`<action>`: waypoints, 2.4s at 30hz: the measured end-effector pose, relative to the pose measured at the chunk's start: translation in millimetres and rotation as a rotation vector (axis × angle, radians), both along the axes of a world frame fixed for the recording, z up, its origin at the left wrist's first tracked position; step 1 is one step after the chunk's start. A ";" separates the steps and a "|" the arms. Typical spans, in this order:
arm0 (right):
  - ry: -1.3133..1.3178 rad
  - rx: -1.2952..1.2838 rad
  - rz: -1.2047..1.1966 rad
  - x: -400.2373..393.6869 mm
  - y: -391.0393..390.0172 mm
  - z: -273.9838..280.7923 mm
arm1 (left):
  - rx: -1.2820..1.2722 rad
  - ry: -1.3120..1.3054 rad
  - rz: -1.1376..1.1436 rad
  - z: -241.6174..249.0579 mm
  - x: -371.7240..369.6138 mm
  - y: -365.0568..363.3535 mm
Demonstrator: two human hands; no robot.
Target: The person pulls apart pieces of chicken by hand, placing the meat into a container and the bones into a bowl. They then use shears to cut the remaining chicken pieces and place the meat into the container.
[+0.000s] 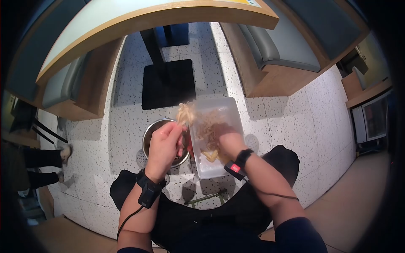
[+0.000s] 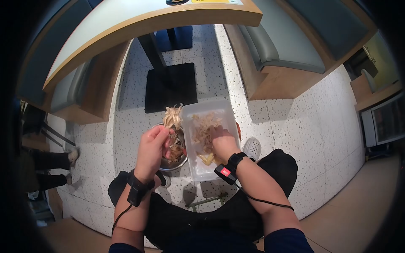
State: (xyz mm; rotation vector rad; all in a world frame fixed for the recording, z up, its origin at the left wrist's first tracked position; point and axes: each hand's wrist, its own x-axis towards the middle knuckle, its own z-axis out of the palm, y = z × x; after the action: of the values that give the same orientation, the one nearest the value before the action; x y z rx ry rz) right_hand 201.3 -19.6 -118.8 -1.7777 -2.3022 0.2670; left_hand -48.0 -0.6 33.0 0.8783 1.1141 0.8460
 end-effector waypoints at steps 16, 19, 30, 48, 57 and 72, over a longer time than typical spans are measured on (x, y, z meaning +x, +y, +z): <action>-0.094 -0.259 0.054 1.1 17.4 24.5 | 0.015 -0.077 0.112 -23.8 -47.0 -4.8; 0.016 -0.212 -0.023 -16.1 10.7 84.2 | -0.020 -0.061 0.129 -22.2 -55.4 -9.8; 0.973 -0.009 0.320 -212.8 -34.0 320.3 | 0.069 0.194 0.118 -52.7 -102.6 -43.7; 0.703 0.219 0.451 -352.9 76.4 387.6 | 0.083 0.221 -0.132 -29.9 -114.1 -71.2; 1.143 -0.102 0.221 -218.9 37.5 374.4 | 0.018 -0.112 -0.007 -35.7 -111.5 -73.6; 1.108 -0.401 -0.193 -25.6 -86.6 158.0 | -0.083 -0.657 -0.075 -18.4 -0.7 -33.9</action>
State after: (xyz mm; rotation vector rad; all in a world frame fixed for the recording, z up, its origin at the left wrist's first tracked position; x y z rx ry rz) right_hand 175.6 -106.2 39.1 -1.3822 -1.3151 1.3410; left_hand -48.8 -34.5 14.6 0.5064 0.5317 0.9266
